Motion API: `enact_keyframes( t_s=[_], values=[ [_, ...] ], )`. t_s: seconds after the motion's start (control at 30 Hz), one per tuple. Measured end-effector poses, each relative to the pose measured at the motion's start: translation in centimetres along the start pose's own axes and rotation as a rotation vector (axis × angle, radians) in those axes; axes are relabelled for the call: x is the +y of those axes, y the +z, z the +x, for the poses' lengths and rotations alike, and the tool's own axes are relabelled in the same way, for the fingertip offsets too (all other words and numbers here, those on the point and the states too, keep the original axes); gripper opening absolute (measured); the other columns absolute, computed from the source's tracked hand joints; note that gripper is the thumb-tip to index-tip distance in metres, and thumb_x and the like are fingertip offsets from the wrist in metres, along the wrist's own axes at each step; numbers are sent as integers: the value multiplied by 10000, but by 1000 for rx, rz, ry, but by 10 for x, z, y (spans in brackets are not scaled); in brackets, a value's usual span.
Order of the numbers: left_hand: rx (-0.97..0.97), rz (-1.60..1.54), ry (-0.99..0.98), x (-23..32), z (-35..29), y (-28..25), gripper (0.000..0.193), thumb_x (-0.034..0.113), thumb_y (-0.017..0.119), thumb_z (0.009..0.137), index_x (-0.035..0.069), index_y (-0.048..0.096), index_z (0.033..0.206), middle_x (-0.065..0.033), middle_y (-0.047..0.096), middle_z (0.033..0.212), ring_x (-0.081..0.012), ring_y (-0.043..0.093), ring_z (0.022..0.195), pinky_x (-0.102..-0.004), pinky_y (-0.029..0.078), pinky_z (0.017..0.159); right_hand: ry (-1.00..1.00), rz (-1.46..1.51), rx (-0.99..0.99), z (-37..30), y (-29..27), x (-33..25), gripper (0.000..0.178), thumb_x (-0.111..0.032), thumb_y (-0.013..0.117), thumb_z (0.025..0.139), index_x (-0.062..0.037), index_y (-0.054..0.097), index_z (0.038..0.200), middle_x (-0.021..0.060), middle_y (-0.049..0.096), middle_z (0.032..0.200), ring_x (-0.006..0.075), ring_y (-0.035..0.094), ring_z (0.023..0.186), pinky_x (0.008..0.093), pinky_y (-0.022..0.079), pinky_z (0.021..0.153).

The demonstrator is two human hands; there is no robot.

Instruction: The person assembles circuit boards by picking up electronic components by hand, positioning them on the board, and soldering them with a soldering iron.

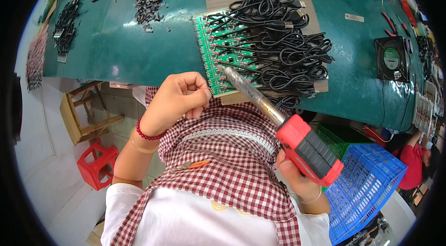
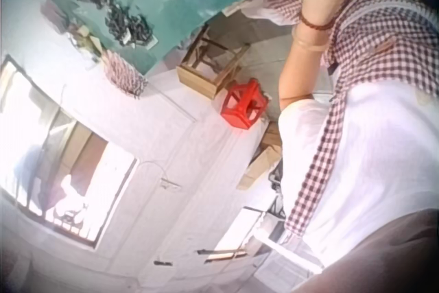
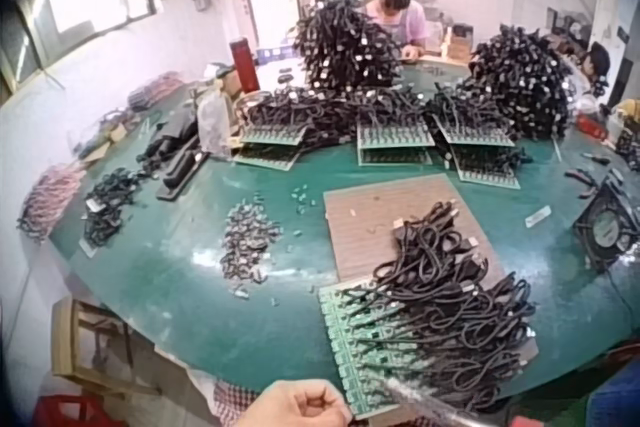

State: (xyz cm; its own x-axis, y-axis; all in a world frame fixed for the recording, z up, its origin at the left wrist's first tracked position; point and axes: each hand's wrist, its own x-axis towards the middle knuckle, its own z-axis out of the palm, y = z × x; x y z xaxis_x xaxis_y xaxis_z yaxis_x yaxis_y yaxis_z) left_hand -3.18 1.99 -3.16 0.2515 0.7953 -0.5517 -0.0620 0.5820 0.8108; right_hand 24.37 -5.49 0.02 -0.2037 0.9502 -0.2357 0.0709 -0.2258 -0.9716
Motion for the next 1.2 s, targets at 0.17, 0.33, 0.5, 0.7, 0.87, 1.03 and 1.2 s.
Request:
enact_keyframes(
  t_s=[0.17,0.33,0.5,0.7,0.87,1.03,1.2],
  values=[
    [-43,43,-38,4,2,-6,90,77,567,825,2,553,777,-4,558,622,-46,505,488,-178,366,420,89,-122,19,-11,-17,10,174,-83,638,752,8,616,899,83,570,735,174,539,632,283,435,566],
    [-102,79,-50,6,5,-9,119,112,566,857,29,536,777,-2,568,648,-34,503,494,-161,365,430,133,-158,51,-11,-15,13,120,-124,682,719,-33,634,782,73,591,735,187,547,632,286,420,548],
    [-99,65,-40,5,4,-8,120,114,567,859,29,539,780,0,567,647,-31,502,492,-159,364,429,125,-201,39,-9,-14,17,122,-132,699,705,-50,639,775,59,596,716,190,548,627,294,418,540],
    [-80,40,-57,6,4,-8,36,46,569,777,14,555,769,7,550,631,-43,506,492,-174,369,428,98,-295,-8,-10,-15,17,111,-117,696,690,-60,642,768,51,599,700,202,552,633,305,416,542],
    [-80,34,-65,7,5,-7,35,43,570,775,13,554,767,11,546,629,-42,506,494,-174,367,427,134,-339,3,-15,-17,16,148,-112,685,676,-55,645,807,53,598,726,208,555,637,307,417,545],
    [-84,10,-76,8,3,-8,36,39,573,773,10,553,766,9,543,628,-44,506,498,-174,365,429,180,-216,94,-17,-13,15,163,-120,681,668,-60,640,815,53,592,753,218,552,637,312,409,547],
    [-107,29,-57,5,4,-8,86,77,556,850,31,538,779,16,551,638,-24,502,508,-158,371,442,148,-319,36,-20,-18,24,149,-124,674,673,-69,635,807,51,588,756,223,545,638,320,402,542]
  ],
)
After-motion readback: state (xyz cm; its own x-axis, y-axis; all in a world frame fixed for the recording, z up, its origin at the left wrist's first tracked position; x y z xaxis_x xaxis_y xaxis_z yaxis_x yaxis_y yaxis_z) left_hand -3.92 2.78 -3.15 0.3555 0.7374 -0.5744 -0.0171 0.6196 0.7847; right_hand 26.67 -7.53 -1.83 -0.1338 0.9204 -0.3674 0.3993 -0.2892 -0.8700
